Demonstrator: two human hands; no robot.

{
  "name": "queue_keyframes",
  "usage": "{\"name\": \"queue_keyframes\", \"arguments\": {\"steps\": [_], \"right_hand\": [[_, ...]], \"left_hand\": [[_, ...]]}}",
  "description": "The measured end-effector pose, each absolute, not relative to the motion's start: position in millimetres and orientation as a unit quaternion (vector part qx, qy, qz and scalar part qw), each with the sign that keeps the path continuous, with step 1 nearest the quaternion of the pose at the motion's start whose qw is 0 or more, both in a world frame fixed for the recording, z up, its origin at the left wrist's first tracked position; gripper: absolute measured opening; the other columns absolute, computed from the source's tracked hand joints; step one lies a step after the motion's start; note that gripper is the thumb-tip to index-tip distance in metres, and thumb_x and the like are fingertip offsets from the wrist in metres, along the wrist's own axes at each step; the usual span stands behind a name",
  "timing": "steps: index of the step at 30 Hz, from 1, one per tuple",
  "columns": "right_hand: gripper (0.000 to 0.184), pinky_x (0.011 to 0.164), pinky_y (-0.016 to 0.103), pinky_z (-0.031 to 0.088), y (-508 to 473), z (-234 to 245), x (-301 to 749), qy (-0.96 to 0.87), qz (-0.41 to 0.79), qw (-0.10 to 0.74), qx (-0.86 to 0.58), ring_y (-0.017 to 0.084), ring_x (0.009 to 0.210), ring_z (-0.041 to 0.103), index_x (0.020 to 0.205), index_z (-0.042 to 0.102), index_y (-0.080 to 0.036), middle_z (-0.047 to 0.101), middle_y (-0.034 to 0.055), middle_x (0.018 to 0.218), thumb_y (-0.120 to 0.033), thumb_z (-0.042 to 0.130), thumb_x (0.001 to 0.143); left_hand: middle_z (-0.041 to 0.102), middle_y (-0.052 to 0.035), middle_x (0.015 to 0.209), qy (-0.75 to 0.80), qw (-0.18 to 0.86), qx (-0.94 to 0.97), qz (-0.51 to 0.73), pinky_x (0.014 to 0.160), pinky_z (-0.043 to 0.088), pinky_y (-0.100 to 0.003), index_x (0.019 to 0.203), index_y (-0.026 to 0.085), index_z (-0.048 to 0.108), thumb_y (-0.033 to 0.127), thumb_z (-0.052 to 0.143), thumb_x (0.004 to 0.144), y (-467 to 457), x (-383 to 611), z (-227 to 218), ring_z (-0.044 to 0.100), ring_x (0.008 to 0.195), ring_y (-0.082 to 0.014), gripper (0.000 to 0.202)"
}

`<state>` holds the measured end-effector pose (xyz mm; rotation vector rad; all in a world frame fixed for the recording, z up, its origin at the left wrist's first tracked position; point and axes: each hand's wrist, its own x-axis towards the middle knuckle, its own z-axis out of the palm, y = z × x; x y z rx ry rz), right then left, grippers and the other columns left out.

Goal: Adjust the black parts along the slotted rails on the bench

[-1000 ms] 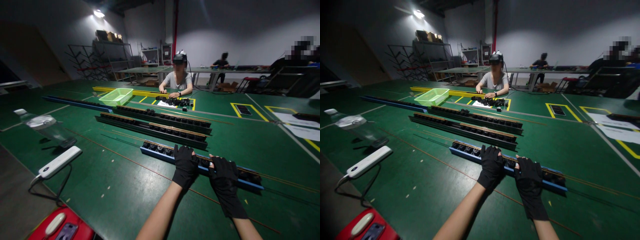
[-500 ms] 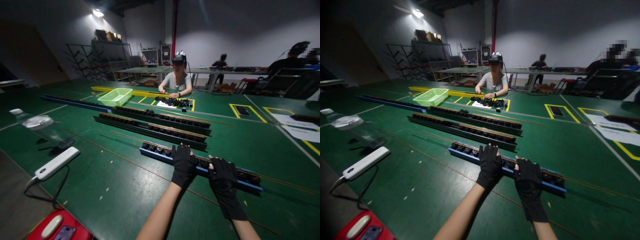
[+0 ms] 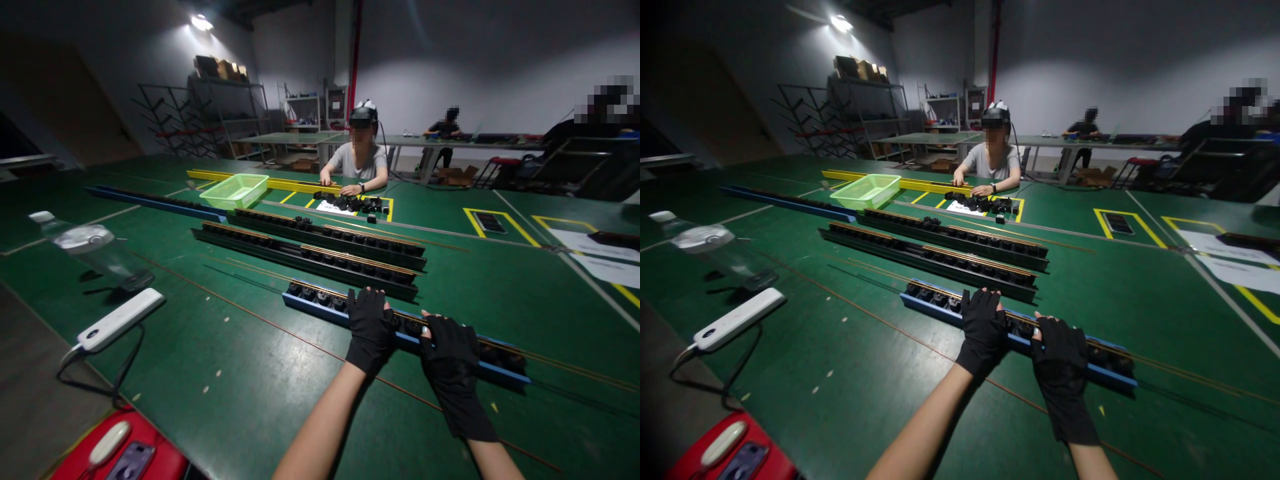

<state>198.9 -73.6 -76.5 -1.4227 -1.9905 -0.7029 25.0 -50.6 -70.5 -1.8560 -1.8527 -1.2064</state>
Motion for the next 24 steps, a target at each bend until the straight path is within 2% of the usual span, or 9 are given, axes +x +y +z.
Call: {"name": "queue_keyframes", "arguments": {"steps": [24], "right_hand": [[0.031,0.103,0.045,0.034,-72.2,-79.7,200.8,-0.746,-0.261,0.297,-0.536,0.025,0.104,0.057,0.118,0.063,-0.017,0.07,0.0095,0.111,-0.026,0.047,0.094]], "left_hand": [[0.074,-0.0065,0.111,-0.633,0.101,-0.645,-0.416,0.114,0.033,-0.056,0.108,0.021,0.07,0.02,0.052,0.091,-51.8,23.6,-67.2,0.063,0.116,-0.0241,0.025]]}}
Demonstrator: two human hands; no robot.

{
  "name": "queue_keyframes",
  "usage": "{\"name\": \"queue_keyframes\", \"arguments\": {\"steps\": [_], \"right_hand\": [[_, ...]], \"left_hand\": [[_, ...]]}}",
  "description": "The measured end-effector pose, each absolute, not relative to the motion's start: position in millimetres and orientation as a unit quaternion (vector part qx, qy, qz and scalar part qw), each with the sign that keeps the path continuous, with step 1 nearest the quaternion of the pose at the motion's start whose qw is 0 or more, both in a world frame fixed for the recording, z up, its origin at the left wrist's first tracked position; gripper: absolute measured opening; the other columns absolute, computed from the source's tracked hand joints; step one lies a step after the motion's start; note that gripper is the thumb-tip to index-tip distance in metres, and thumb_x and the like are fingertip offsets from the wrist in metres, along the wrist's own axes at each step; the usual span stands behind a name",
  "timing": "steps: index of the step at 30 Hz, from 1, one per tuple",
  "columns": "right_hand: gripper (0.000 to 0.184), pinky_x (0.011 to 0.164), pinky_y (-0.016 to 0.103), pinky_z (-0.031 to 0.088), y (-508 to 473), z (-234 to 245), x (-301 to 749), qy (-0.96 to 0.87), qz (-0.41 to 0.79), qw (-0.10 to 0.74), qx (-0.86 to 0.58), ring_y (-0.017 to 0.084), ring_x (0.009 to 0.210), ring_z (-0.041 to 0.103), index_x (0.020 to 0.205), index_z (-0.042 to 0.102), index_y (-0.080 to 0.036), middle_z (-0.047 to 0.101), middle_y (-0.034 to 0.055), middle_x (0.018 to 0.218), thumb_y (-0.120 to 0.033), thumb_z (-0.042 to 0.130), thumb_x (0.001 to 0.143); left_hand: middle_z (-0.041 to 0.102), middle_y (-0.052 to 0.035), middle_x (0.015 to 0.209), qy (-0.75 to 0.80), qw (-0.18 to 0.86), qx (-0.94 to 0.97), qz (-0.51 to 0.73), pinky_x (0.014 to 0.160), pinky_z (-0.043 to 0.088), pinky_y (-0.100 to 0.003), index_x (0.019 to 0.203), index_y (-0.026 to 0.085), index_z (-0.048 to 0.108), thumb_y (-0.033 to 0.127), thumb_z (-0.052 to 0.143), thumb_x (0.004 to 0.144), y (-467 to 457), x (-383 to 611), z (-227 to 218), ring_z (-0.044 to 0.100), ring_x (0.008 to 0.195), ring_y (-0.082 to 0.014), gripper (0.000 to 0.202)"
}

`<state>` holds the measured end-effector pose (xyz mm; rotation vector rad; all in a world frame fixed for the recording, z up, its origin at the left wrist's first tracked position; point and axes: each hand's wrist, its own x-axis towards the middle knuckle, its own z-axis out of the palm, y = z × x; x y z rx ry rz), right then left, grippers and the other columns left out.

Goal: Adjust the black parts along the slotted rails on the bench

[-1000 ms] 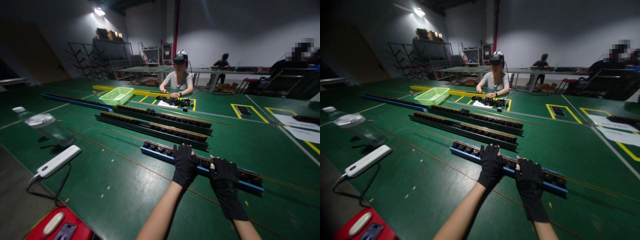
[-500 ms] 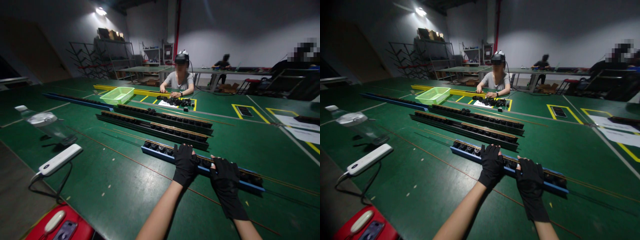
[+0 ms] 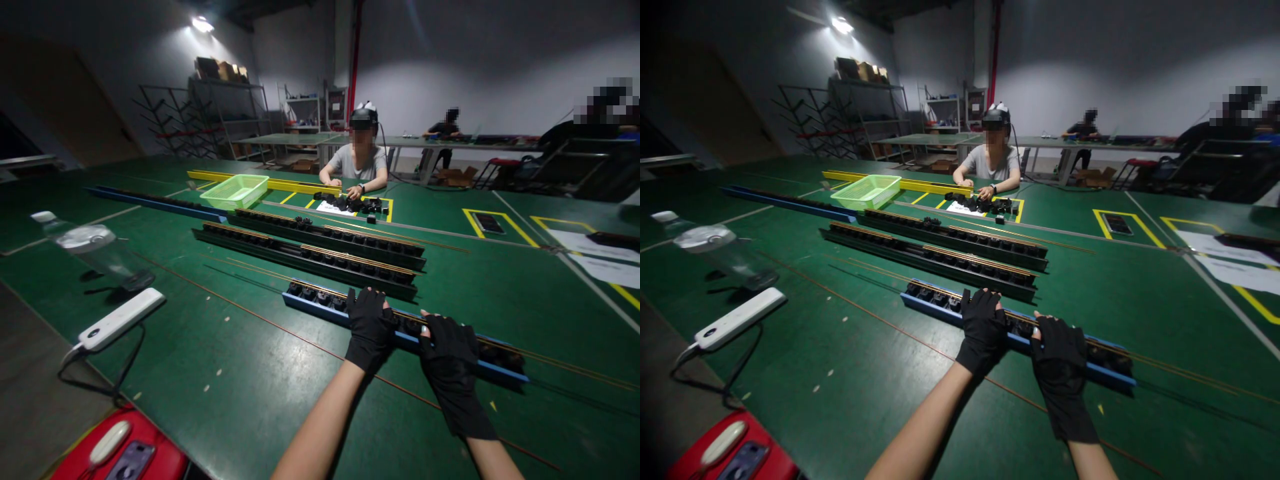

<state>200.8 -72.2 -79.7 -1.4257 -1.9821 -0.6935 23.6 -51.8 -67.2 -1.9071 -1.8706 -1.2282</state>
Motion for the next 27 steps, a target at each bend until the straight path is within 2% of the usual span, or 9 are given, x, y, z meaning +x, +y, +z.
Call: {"name": "queue_keyframes", "arguments": {"steps": [6,10,14,16,19,27], "right_hand": [[0.031,0.103,0.044,0.034,-73.0,-79.5,200.9,-0.747,-0.265,0.297,-0.533,0.025,0.105,0.057,0.119,0.063,-0.016,0.07,0.01,0.111,-0.026,0.048,0.093],[0.033,0.102,0.044,0.033,-72.8,-77.5,200.1,-0.747,-0.248,0.3,-0.538,0.025,0.103,0.057,0.121,0.063,-0.018,0.07,0.0092,0.112,-0.025,0.047,0.093],[0.032,0.099,0.043,0.034,-72.7,-76.2,199.5,-0.748,-0.244,0.3,-0.54,0.025,0.103,0.057,0.12,0.063,-0.018,0.07,0.009,0.111,-0.025,0.048,0.093],[0.032,0.099,0.043,0.035,-72.9,-76.1,199.5,-0.748,-0.246,0.299,-0.539,0.025,0.102,0.057,0.12,0.063,-0.018,0.07,0.009,0.11,-0.026,0.049,0.093],[0.032,0.101,0.044,0.034,-73.3,-76.7,199.9,-0.748,-0.248,0.296,-0.54,0.025,0.102,0.057,0.121,0.062,-0.017,0.07,0.0095,0.111,-0.026,0.049,0.093],[0.032,0.101,0.045,0.033,-72.2,-80.1,201.8,-0.749,-0.238,0.282,-0.55,0.026,0.103,0.056,0.118,0.063,-0.017,0.069,0.0101,0.111,-0.027,0.047,0.093]], "left_hand": [[0.074,-0.0079,0.108,-0.63,0.106,-0.651,-0.409,0.111,0.037,-0.054,0.102,0.02,0.07,0.02,0.051,0.09,-51.0,22.7,-64.7,0.064,0.114,-0.0247,0.023],[0.075,-0.0074,0.103,-0.591,0.132,-0.668,-0.432,0.108,0.041,-0.05,0.1,0.02,0.071,0.018,0.047,0.09,-50.3,14.1,-60.7,0.065,0.114,-0.0226,0.026],[0.074,-0.0073,0.113,-0.621,0.138,-0.629,-0.447,0.114,0.031,-0.057,0.11,0.022,0.07,0.017,0.046,0.091,-48.0,0.9,-57.1,0.058,0.125,-0.025,0.031],[0.076,-0.0073,0.106,-0.653,0.126,-0.617,-0.421,0.114,0.029,-0.06,0.1,0.021,0.071,0.017,0.048,0.09,-45.9,-3.8,-57.3,0.061,0.121,-0.0268,0.026],[0.077,-0.0062,0.092,-0.673,0.12,-0.616,-0.391,0.112,0.032,-0.059,0.082,0.02,0.07,0.017,0.05,0.089,-42.6,-6.3,-60.3,0.065,0.112,-0.0273,0.022],[0.076,-0.0045,0.088,-0.671,0.135,-0.608,-0.403,0.108,0.036,-0.054,0.077,0.022,0.069,0.016,0.051,0.087,-39.6,-4.6,-64.4,0.066,0.102,-0.025,0.022]]}}
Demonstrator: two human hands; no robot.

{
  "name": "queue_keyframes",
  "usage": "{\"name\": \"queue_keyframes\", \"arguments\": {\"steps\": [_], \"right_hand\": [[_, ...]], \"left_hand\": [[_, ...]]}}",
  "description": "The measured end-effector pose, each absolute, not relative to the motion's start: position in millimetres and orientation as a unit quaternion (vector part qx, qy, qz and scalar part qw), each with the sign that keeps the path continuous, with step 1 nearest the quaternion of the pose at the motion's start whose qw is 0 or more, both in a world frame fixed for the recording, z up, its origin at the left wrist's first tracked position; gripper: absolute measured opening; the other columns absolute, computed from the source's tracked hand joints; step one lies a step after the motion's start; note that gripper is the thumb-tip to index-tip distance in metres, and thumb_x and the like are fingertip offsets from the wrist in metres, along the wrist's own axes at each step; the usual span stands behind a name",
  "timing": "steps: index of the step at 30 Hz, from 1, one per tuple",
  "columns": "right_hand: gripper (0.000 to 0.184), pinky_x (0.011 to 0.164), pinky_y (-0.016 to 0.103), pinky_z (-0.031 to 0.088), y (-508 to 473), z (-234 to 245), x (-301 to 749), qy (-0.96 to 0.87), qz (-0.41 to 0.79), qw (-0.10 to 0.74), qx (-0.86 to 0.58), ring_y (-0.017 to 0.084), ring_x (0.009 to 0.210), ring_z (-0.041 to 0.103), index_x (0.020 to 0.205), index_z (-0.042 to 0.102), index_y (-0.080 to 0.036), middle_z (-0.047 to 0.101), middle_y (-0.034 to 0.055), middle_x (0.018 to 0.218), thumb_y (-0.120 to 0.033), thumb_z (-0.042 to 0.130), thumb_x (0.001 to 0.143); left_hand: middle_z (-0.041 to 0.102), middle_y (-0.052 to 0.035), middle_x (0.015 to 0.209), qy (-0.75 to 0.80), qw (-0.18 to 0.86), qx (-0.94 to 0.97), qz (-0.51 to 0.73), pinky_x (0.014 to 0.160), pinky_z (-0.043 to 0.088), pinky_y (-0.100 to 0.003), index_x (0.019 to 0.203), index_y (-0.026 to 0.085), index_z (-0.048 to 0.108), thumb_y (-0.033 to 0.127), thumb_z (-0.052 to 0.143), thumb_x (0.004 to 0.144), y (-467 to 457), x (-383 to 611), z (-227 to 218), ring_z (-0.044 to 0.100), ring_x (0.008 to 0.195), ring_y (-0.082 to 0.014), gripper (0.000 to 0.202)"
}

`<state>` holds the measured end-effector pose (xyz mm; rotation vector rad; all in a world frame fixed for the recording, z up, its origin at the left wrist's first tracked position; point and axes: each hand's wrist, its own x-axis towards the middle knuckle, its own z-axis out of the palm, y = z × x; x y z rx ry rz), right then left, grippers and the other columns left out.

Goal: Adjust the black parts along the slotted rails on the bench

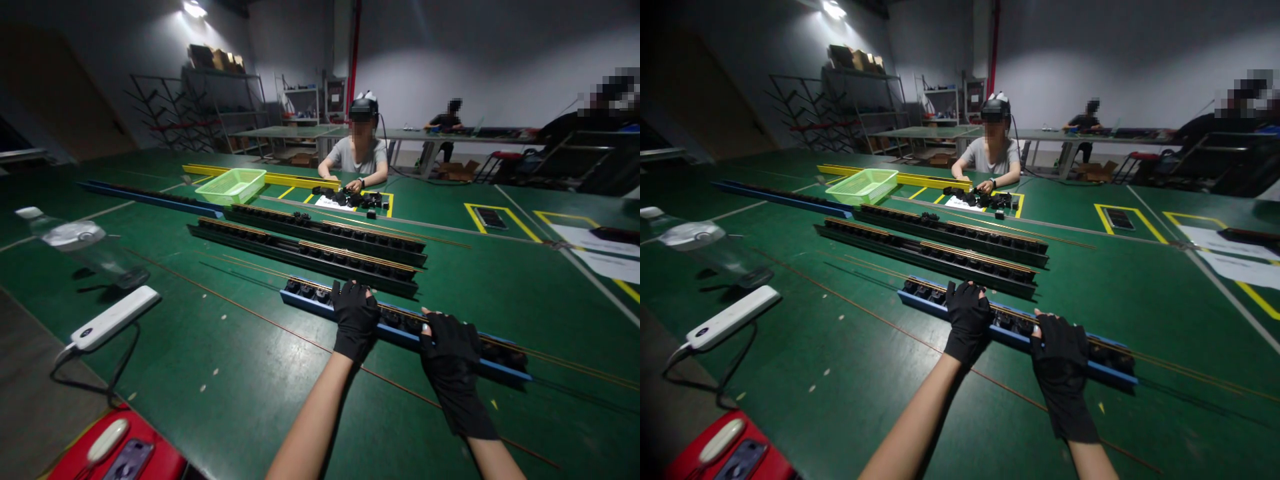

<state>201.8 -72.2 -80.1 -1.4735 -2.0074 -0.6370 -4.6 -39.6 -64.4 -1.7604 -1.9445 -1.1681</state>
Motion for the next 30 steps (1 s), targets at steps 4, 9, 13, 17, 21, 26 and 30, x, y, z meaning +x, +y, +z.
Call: {"name": "queue_keyframes", "arguments": {"steps": [4,9,13,17,21,26,30], "right_hand": [[0.031,0.101,0.044,0.033,-71.4,-80.7,202.0,-0.748,-0.246,0.287,-0.546,0.025,0.102,0.056,0.119,0.062,-0.018,0.069,0.0094,0.11,-0.027,0.047,0.093],[0.032,0.102,0.044,0.032,-70.6,-81.5,202.3,-0.748,-0.239,0.292,-0.546,0.025,0.103,0.056,0.119,0.062,-0.018,0.069,0.0093,0.11,-0.027,0.047,0.093],[0.032,0.103,0.044,0.032,-69.8,-83.1,202.9,-0.748,-0.245,0.299,-0.539,0.025,0.105,0.055,0.119,0.062,-0.018,0.069,0.0094,0.111,-0.028,0.046,0.093],[0.033,0.104,0.045,0.031,-69.5,-84.4,203.1,-0.747,-0.251,0.299,-0.538,0.025,0.105,0.055,0.12,0.062,-0.018,0.069,0.0098,0.112,-0.028,0.046,0.094],[0.033,0.104,0.044,0.031,-69.8,-84.6,203.2,-0.749,-0.245,0.292,-0.542,0.025,0.106,0.055,0.12,0.062,-0.018,0.069,0.0093,0.113,-0.028,0.046,0.094],[0.033,0.103,0.045,0.033,-70.5,-84.2,203.1,-0.747,-0.248,0.29,-0.544,0.025,0.104,0.056,0.121,0.062,-0.018,0.069,0.0091,0.112,-0.029,0.046,0.094],[0.033,0.102,0.045,0.033,-71.5,-82.3,202.0,-0.747,-0.25,0.285,-0.546,0.026,0.104,0.056,0.121,0.063,-0.018,0.069,0.0092,0.112,-0.028,0.047,0.095]], "left_hand": [[0.076,-0.0062,0.091,-0.672,0.14,-0.603,-0.406,0.108,0.036,-0.054,0.078,0.022,0.069,0.015,0.051,0.086,-40.5,-4.2,-61.3,0.066,0.101,-0.0248,0.021],[0.075,-0.0055,0.09,-0.675,0.13,-0.605,-0.402,0.108,0.036,-0.053,0.077,0.022,0.069,0.016,0.05,0.087,-41.2,-4.8,-59.8,0.066,0.097,-0.0238,0.021],[0.075,-0.0046,0.092,-0.672,0.132,-0.609,-0.399,0.109,0.035,-0.053,0.078,0.023,0.068,0.017,0.05,0.087,-40.9,-5.1,-61.5,0.065,0.095,-0.0232,0.021],[0.075,-0.0038,0.092,-0.673,0.13,-0.605,-0.405,0.111,0.033,-0.052,0.079,0.023,0.068,0.016,0.051,0.087,-40.9,-4.6,-61.7,0.065,0.095,-0.0226,0.02],[0.075,-0.0026,0.089,-0.668,0.132,-0.606,-0.411,0.111,0.033,-0.05,0.08,0.023,0.067,0.016,0.051,0.087,-42.0,-4.6,-59.5,0.065,0.093,-0.0219,0.019],[0.074,-0.0023,0.088,-0.672,0.128,-0.606,-0.406,0.111,0.032,-0.05,0.078,0.023,0.066,0.017,0.05,0.089,-42.6,-4.6,-59.3,0.065,0.094,-0.022,0.02],[0.075,-0.0026,0.09,-0.677,0.123,-0.603,-0.403,0.11,0.032,-0.05,0.079,0.023,0.067,0.018,0.05,0.09,-42.6,-3.9,-59.7,0.065,0.095,-0.022,0.02]]}}
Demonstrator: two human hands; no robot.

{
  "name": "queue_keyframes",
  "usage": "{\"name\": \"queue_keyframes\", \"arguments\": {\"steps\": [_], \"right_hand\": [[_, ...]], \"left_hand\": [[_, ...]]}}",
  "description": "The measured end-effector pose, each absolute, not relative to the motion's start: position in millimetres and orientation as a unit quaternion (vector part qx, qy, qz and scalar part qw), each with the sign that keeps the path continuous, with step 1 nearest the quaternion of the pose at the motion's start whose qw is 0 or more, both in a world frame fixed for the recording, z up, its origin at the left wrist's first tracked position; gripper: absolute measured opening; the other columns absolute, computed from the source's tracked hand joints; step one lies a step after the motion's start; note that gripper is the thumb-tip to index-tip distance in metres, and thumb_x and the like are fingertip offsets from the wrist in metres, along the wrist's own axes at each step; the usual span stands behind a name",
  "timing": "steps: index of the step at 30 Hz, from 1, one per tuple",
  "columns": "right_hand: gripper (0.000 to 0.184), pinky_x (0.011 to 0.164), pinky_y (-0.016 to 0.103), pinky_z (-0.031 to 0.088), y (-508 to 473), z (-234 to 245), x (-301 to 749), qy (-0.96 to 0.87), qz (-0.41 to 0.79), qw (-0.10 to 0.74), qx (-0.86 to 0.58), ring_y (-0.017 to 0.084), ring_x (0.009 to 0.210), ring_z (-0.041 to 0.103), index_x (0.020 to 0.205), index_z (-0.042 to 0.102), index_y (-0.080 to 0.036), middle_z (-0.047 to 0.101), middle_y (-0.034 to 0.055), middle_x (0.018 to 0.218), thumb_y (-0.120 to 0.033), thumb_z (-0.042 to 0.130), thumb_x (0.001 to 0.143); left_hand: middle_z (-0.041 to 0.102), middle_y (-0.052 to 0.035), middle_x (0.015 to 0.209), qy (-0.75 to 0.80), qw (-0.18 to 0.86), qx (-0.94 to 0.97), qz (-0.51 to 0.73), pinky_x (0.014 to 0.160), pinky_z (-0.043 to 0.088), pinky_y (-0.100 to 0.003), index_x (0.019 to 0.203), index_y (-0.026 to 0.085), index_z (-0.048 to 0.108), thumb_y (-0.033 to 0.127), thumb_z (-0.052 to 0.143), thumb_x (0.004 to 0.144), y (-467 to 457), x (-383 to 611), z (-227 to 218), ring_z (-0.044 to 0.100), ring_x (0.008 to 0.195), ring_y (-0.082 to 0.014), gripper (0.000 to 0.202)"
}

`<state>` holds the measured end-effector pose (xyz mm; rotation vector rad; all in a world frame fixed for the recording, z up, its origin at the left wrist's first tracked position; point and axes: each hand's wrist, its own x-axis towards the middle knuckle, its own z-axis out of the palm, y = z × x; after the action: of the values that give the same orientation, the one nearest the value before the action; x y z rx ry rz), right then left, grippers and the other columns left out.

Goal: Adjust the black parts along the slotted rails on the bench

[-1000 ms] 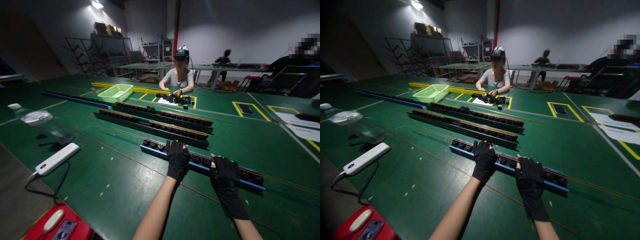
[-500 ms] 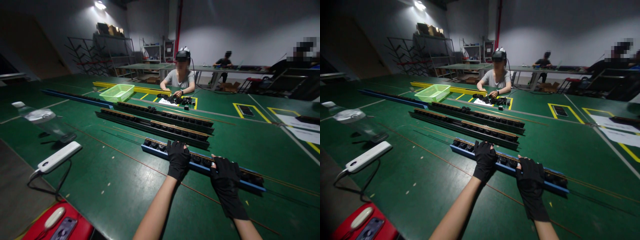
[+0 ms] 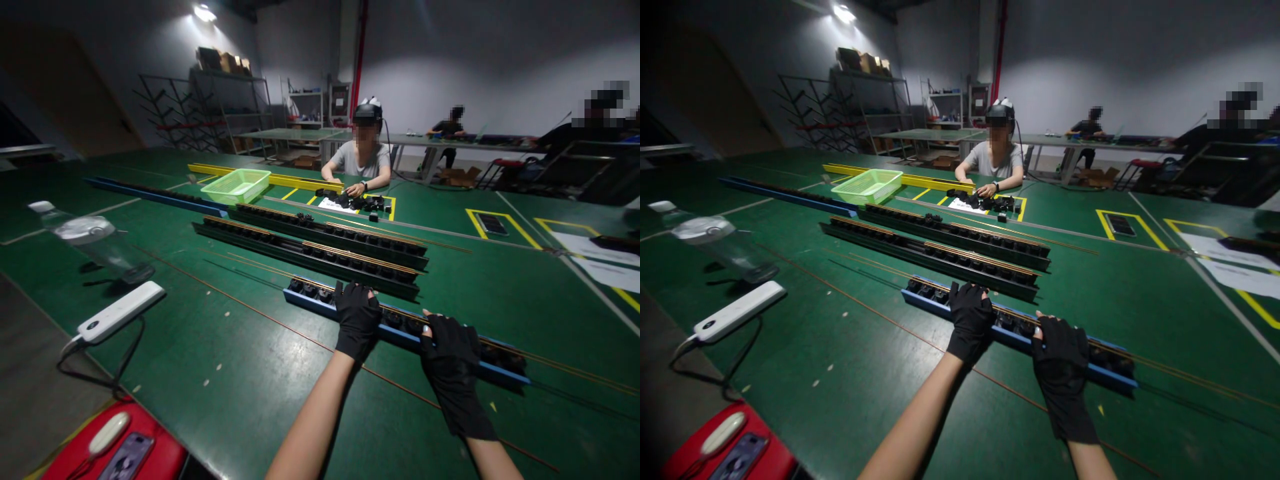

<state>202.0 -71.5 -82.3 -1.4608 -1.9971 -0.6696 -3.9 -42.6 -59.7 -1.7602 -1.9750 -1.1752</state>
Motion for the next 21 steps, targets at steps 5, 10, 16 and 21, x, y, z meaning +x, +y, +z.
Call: {"name": "queue_keyframes", "arguments": {"steps": [5,10,16,21], "right_hand": [[0.032,0.101,0.044,0.034,-73.1,-77.4,200.2,-0.748,-0.247,0.291,-0.543,0.026,0.104,0.057,0.12,0.063,-0.017,0.07,0.0093,0.11,-0.028,0.047,0.095],[0.03,0.102,0.044,0.034,-74.1,-75.6,199.1,-0.747,-0.249,0.291,-0.544,0.025,0.103,0.057,0.119,0.063,-0.018,0.07,0.0083,0.11,-0.026,0.048,0.095],[0.032,0.101,0.045,0.035,-73.0,-77.5,200.1,-0.747,-0.246,0.288,-0.547,0.026,0.104,0.056,0.121,0.063,-0.018,0.07,0.009,0.111,-0.027,0.048,0.094],[0.031,0.101,0.045,0.035,-72.8,-78.0,200.6,-0.747,-0.244,0.29,-0.546,0.026,0.104,0.057,0.12,0.062,-0.018,0.07,0.0089,0.111,-0.027,0.048,0.094]], "left_hand": [[0.074,-0.0042,0.084,-0.667,0.13,-0.619,-0.394,0.106,0.038,-0.049,0.074,0.023,0.067,0.017,0.051,0.088,-44.5,-5.9,-53.3,0.066,0.089,-0.0225,0.022],[0.074,-0.0057,0.084,-0.647,0.144,-0.607,-0.438,0.102,0.042,-0.044,0.077,0.021,0.069,0.013,0.047,0.089,-40.8,-22.2,-42.7,0.067,0.092,-0.022,0.026],[0.076,-0.0053,0.088,-0.693,0.115,-0.591,-0.398,0.109,0.034,-0.052,0.076,0.022,0.069,0.019,0.048,0.092,-35.9,-38.6,-51.8,0.067,0.098,-0.0241,0.027],[0.075,-0.0042,0.087,-0.694,0.117,-0.587,-0.4,0.108,0.035,-0.049,0.075,0.022,0.068,0.019,0.045,0.092,-37.2,-37.0,-56.9,0.067,0.096,-0.0223,0.029]]}}
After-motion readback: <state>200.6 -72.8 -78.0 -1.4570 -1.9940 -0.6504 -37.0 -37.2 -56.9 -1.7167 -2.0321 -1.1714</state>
